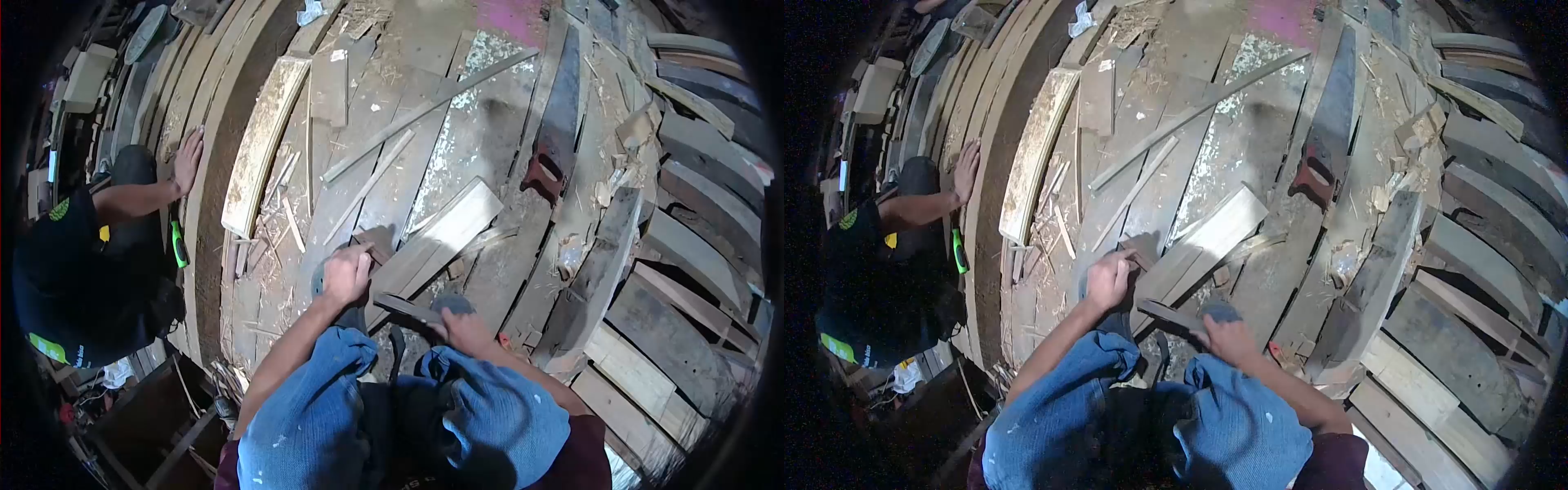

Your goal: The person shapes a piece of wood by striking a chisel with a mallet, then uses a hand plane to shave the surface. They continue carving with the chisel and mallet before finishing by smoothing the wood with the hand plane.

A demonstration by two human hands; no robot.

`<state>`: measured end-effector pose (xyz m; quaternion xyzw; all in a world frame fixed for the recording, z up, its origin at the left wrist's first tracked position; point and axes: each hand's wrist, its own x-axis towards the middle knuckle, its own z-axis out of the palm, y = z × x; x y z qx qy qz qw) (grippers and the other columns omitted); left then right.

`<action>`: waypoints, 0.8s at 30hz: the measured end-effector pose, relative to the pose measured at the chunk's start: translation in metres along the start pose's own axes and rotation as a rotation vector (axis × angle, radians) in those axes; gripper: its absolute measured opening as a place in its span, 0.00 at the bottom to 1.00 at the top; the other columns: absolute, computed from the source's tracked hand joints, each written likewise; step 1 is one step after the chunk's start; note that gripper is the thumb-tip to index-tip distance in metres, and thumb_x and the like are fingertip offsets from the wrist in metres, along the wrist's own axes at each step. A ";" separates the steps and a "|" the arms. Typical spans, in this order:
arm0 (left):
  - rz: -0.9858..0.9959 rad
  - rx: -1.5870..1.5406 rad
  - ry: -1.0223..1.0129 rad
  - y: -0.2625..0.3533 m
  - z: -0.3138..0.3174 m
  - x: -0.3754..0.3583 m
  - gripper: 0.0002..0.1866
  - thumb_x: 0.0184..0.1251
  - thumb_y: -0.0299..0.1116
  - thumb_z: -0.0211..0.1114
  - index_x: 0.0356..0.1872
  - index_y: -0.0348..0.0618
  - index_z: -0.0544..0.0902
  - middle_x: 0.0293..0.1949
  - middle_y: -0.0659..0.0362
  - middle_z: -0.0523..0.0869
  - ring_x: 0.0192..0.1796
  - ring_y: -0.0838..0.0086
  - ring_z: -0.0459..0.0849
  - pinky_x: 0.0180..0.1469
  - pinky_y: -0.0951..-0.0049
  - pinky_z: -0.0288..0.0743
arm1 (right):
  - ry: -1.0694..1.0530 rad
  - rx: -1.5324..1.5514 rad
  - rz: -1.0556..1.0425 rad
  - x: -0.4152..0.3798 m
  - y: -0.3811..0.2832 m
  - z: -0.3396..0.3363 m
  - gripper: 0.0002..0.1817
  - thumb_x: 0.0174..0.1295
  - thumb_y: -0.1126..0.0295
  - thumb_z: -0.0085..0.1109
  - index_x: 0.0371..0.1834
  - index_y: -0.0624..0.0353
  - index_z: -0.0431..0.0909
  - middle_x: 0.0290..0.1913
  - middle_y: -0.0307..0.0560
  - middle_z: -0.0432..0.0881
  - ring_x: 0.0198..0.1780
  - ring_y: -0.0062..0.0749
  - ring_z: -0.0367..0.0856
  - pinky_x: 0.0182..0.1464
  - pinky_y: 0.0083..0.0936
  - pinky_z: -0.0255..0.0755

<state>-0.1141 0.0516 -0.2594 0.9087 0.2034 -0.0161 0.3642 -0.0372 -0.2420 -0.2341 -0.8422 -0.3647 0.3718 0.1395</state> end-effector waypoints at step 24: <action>0.036 0.027 0.025 0.000 0.000 -0.001 0.21 0.78 0.37 0.44 0.50 0.35 0.83 0.46 0.41 0.86 0.49 0.47 0.85 0.54 0.56 0.78 | 0.140 -0.050 -0.115 0.009 0.003 0.005 0.19 0.66 0.54 0.59 0.41 0.61 0.72 0.24 0.62 0.80 0.28 0.63 0.81 0.31 0.53 0.74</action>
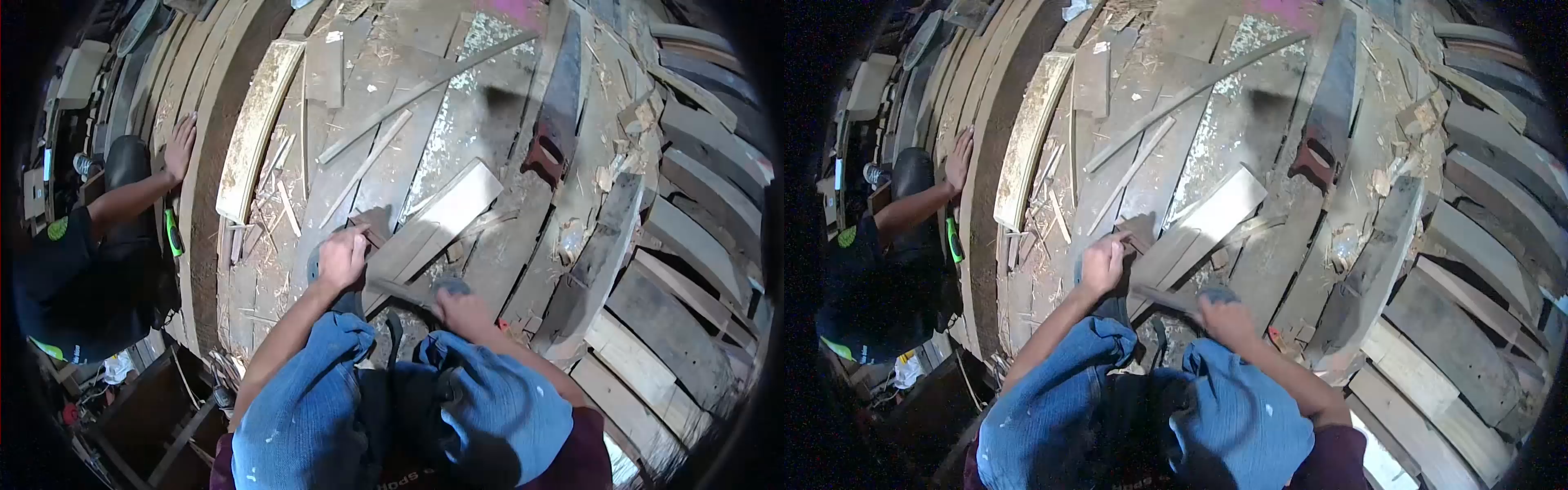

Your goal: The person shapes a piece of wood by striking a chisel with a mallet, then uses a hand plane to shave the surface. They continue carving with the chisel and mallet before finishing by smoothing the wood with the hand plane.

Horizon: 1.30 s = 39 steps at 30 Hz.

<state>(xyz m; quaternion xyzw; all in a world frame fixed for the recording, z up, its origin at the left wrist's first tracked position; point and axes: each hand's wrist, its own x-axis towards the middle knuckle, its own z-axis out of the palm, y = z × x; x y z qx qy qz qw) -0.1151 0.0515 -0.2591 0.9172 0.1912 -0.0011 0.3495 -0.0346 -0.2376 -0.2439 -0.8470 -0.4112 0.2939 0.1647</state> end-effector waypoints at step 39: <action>-0.032 -0.023 0.025 0.000 0.002 0.000 0.19 0.75 0.38 0.49 0.48 0.38 0.85 0.43 0.45 0.88 0.48 0.50 0.86 0.54 0.56 0.78 | -0.144 0.034 0.111 -0.005 0.000 -0.011 0.19 0.68 0.54 0.58 0.44 0.61 0.72 0.26 0.62 0.83 0.31 0.61 0.84 0.34 0.55 0.76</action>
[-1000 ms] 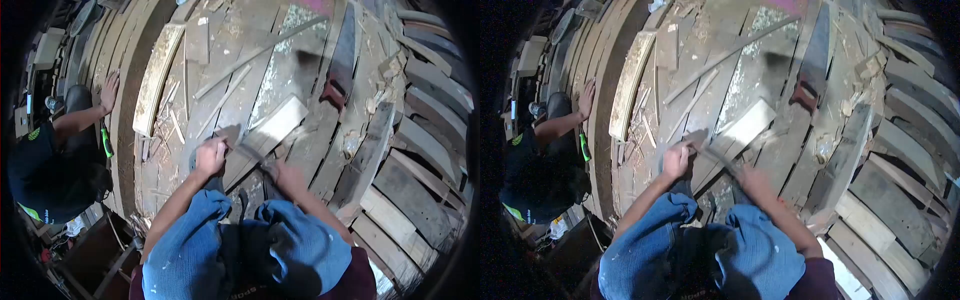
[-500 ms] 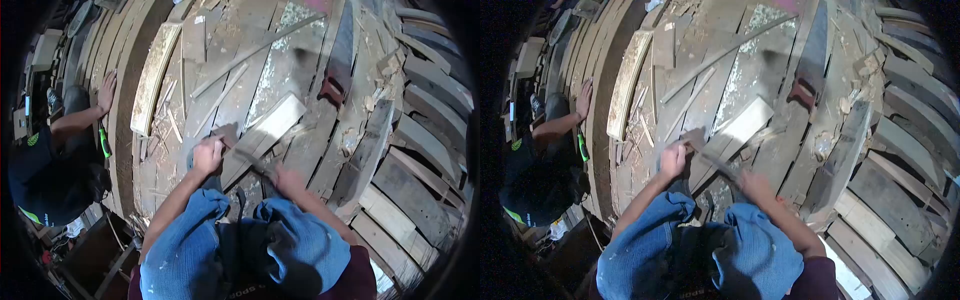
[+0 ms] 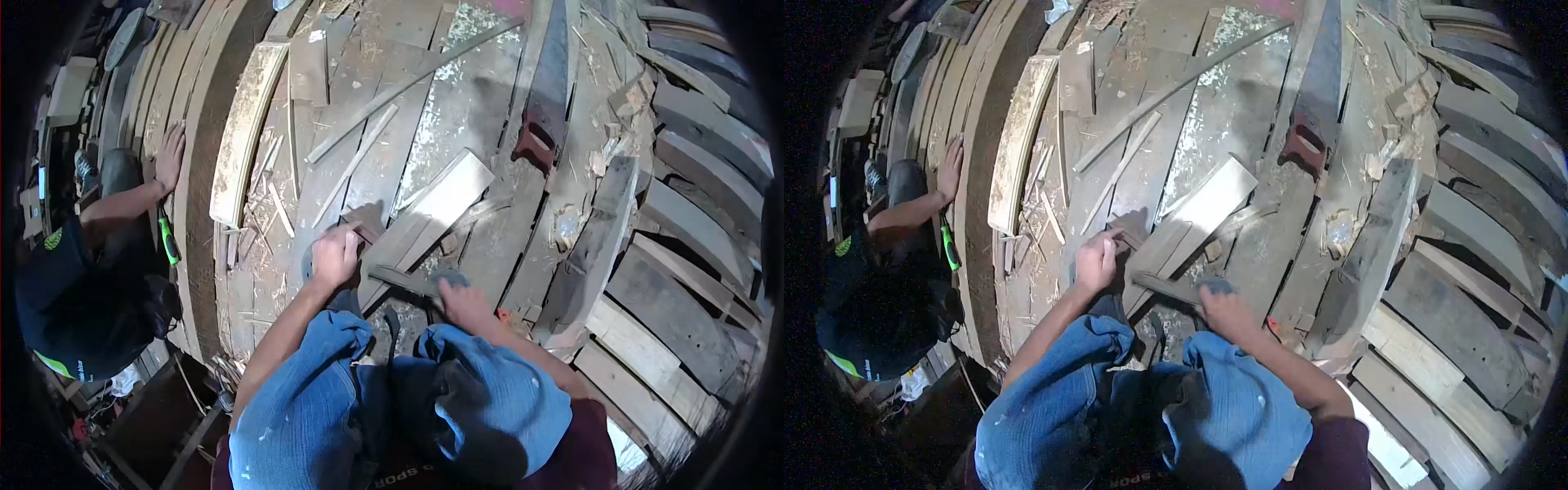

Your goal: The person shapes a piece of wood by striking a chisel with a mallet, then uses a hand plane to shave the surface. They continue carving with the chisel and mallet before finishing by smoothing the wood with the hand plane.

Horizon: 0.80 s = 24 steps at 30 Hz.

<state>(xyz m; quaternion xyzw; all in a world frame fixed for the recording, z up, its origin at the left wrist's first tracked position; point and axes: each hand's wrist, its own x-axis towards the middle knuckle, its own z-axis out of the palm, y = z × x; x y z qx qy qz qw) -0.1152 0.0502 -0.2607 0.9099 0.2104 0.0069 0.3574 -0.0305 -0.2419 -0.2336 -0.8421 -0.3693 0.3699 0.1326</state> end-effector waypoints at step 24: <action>0.030 0.006 -0.011 -0.001 0.000 0.001 0.20 0.76 0.39 0.47 0.47 0.39 0.86 0.41 0.46 0.88 0.45 0.50 0.86 0.52 0.54 0.78 | 0.006 0.013 0.032 0.017 0.010 0.009 0.19 0.65 0.56 0.60 0.46 0.59 0.70 0.30 0.64 0.82 0.33 0.64 0.82 0.35 0.56 0.74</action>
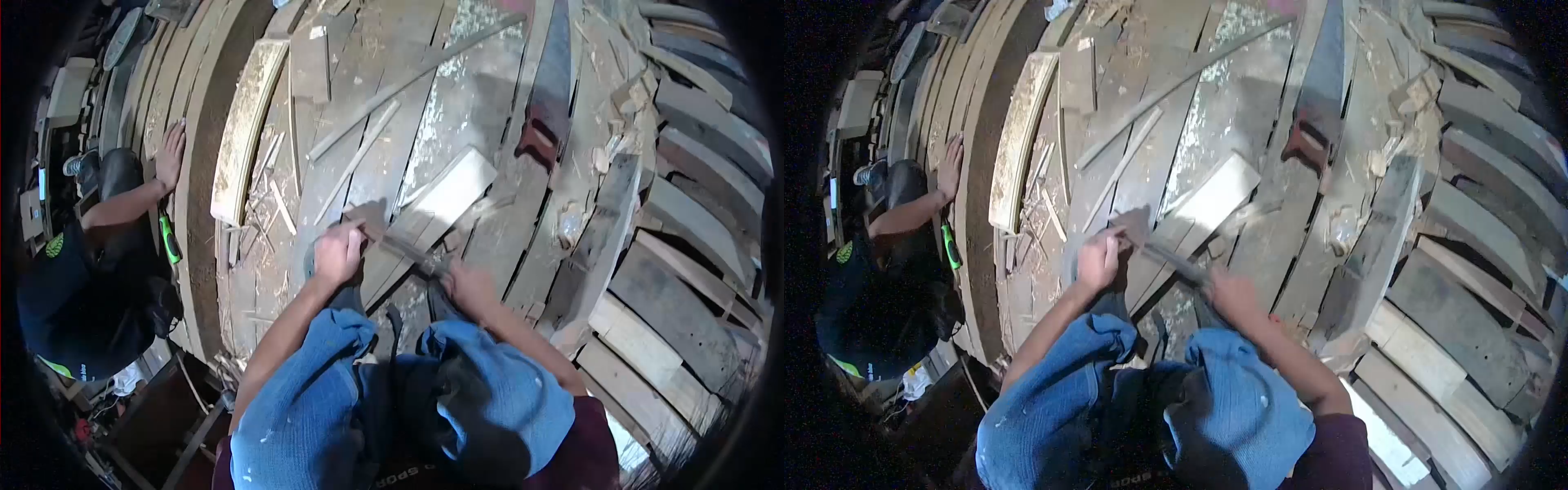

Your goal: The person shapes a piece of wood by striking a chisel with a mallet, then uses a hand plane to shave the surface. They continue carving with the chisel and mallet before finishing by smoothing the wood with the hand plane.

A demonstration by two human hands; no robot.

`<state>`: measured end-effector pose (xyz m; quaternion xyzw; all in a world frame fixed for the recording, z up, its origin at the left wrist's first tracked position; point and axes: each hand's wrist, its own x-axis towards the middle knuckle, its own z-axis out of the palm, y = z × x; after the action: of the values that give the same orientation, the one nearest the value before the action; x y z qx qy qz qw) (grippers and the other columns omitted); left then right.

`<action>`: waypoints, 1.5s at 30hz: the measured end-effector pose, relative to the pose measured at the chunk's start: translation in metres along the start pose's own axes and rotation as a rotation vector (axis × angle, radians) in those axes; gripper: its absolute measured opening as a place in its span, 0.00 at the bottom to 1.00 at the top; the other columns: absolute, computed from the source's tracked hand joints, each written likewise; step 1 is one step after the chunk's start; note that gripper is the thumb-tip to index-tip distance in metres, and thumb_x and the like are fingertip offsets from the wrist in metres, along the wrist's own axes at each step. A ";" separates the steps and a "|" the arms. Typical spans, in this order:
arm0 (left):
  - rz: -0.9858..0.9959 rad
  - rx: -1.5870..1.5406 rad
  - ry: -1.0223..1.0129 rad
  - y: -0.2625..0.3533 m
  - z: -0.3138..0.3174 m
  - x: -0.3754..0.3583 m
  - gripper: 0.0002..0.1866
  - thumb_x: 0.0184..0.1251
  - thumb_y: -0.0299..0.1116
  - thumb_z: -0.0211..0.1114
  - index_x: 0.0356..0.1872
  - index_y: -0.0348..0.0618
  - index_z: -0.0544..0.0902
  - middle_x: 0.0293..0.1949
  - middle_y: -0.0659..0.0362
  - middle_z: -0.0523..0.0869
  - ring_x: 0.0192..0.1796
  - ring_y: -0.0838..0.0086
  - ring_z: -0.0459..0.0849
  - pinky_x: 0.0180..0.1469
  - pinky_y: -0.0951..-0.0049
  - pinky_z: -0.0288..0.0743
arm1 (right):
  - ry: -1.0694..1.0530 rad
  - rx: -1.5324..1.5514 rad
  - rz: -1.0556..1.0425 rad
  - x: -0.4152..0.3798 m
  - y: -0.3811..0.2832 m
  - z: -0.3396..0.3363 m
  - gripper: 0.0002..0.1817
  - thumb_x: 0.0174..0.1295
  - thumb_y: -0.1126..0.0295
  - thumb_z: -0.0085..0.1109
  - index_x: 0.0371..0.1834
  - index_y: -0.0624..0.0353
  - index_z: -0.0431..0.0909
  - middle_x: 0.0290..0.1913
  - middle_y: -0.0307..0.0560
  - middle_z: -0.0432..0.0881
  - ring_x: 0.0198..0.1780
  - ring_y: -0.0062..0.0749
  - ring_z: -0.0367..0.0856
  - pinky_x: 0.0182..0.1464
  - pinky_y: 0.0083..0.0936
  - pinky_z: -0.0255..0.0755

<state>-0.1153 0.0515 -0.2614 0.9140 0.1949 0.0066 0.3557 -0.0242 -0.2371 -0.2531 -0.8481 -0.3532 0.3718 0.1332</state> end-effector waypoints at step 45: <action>-0.137 0.277 -0.403 0.052 0.039 0.036 0.23 0.59 0.58 0.69 0.28 0.46 0.85 0.27 0.51 0.87 0.33 0.55 0.88 0.37 0.55 0.81 | 0.333 0.334 0.334 -0.054 0.043 -0.019 0.23 0.66 0.51 0.62 0.40 0.66 0.77 0.29 0.71 0.81 0.36 0.68 0.82 0.38 0.54 0.75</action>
<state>-0.0577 0.0045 -0.2618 0.9216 0.1806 -0.2265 0.2582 -0.0145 -0.3045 -0.2322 -0.9102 -0.1157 0.2974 0.2642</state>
